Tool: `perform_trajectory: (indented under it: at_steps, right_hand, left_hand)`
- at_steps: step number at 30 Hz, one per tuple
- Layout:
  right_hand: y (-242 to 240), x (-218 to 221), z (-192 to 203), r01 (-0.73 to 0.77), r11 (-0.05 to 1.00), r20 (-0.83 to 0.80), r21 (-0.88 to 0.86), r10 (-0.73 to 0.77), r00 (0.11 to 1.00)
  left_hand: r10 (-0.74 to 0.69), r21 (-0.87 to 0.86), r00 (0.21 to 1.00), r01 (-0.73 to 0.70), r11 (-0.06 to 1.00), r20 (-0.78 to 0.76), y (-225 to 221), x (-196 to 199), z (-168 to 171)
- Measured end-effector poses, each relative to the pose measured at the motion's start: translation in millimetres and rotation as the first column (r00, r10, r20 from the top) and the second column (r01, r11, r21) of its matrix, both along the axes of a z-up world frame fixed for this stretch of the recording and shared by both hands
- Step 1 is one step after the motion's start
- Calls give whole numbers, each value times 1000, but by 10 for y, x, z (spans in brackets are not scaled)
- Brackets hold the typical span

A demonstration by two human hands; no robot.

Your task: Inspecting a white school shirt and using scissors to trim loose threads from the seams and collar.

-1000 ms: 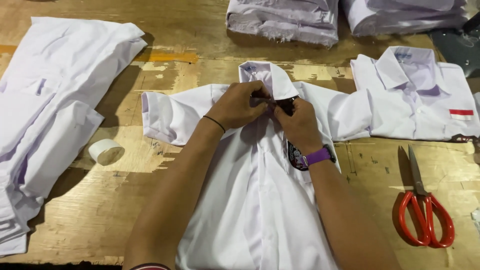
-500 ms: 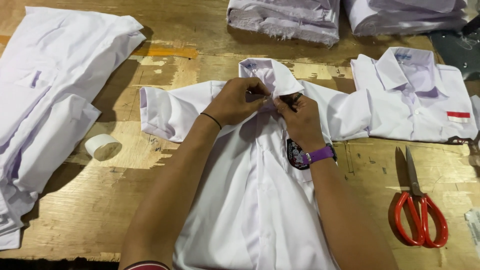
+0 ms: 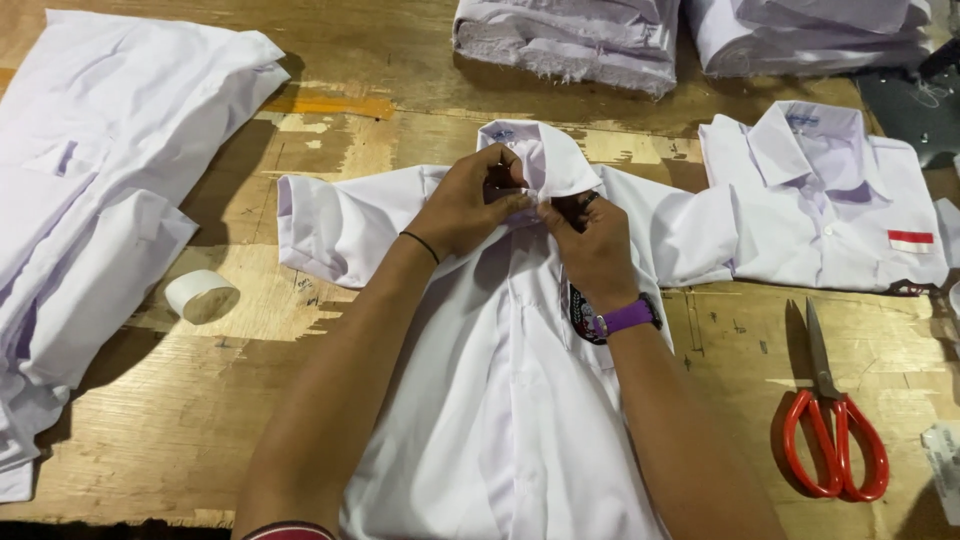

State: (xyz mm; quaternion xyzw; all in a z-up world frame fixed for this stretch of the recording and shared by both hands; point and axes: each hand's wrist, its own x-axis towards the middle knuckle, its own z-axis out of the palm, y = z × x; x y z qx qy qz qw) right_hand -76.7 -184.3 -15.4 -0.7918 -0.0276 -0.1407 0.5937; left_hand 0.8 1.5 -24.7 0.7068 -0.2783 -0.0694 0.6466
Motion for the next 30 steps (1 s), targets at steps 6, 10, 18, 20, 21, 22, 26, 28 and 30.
perform_trajectory:
  at_steps: [6, 10, 18, 20, 21, 22, 26, 28, 30]
  right_hand:
    - [127, -67, 216, 20, 994, 67, -107, -13, 998]
    - [121, -76, 198, 35, 995, 78, -95, -28, 997]
    - [113, -64, 188, 15, 1000, 75, -16, -14, 997]
    - [125, -70, 189, 8, 1000, 87, -5, -8, 996]
    - [130, -68, 190, 1, 1000, 98, 6, -2, 995]
    - [119, -65, 185, 0, 1000, 98, 4, 0, 995]
    - [106, -73, 171, -5, 1000, 101, -19, 7, 995]
    - [91, -70, 149, -5, 1000, 105, -13, 7, 994]
    - [61, -57, 84, 4, 1000, 56, -2, -4, 998]
  left_hand:
    - [12, -22, 1000, -12, 1000, -9, -7, 12, -9]
    - [8, 17, 999, -9, 1000, 50, -25, -17, 19]
    - [28, 60, 997, -33, 998, 78, -13, -71, 97]
    - [30, 56, 997, -34, 998, 76, -14, -68, 90]
    - [31, 53, 997, -35, 998, 72, -14, -63, 86]
    - [32, 51, 997, -36, 998, 73, -18, -53, 84]
    - [40, 93, 993, -51, 994, 111, -6, -44, 91]
    - [36, 121, 990, -53, 991, 137, -11, -51, 110]
    - [60, 157, 986, -84, 984, 157, -26, -73, 106]
